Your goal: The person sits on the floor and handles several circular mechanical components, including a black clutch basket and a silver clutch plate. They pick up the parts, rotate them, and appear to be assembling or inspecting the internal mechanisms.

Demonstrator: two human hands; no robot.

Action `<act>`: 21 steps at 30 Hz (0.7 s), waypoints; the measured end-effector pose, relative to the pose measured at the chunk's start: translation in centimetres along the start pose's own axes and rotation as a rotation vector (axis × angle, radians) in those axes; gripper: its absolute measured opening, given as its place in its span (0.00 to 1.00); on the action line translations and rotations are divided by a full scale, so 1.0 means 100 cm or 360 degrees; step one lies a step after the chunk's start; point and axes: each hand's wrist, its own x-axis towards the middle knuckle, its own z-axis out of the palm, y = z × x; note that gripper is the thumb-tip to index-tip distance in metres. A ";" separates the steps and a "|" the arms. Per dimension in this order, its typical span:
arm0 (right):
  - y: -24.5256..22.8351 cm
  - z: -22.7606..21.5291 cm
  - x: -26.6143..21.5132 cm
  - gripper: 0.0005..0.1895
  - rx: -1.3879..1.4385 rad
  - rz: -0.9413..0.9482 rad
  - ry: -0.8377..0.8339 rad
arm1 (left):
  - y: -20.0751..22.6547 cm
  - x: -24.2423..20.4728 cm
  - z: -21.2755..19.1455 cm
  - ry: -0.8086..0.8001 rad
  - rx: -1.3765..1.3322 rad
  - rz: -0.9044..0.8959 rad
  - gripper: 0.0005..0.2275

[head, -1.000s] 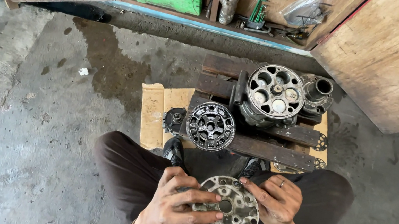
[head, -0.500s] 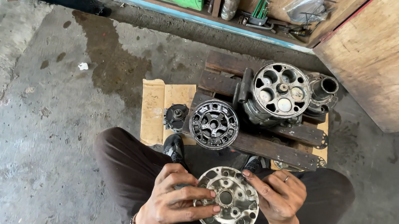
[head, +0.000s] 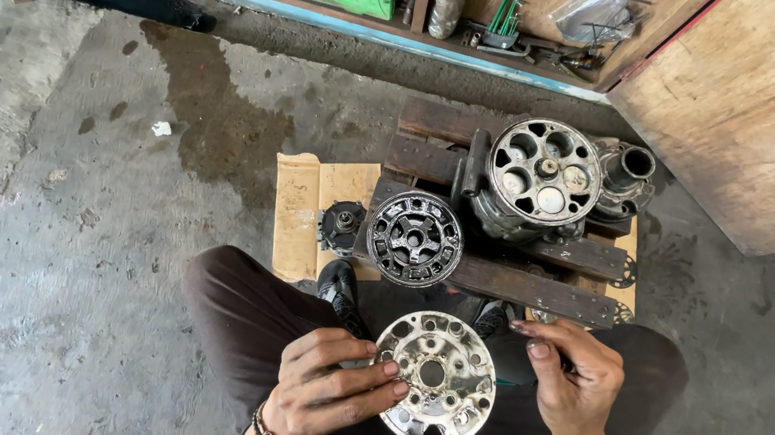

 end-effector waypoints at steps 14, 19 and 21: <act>-0.004 -0.001 -0.002 0.09 0.0622 0.0783 -0.0621 | -0.005 0.006 -0.003 -0.0043 0.0063 0.0139 0.07; -0.012 -0.013 0.006 0.16 0.0615 0.0625 -0.0422 | -0.007 0.008 -0.006 -0.0052 0.0088 0.0185 0.07; -0.023 -0.018 0.010 0.21 0.0976 0.0678 -0.0359 | -0.007 0.010 -0.007 -0.0055 0.0082 0.0230 0.06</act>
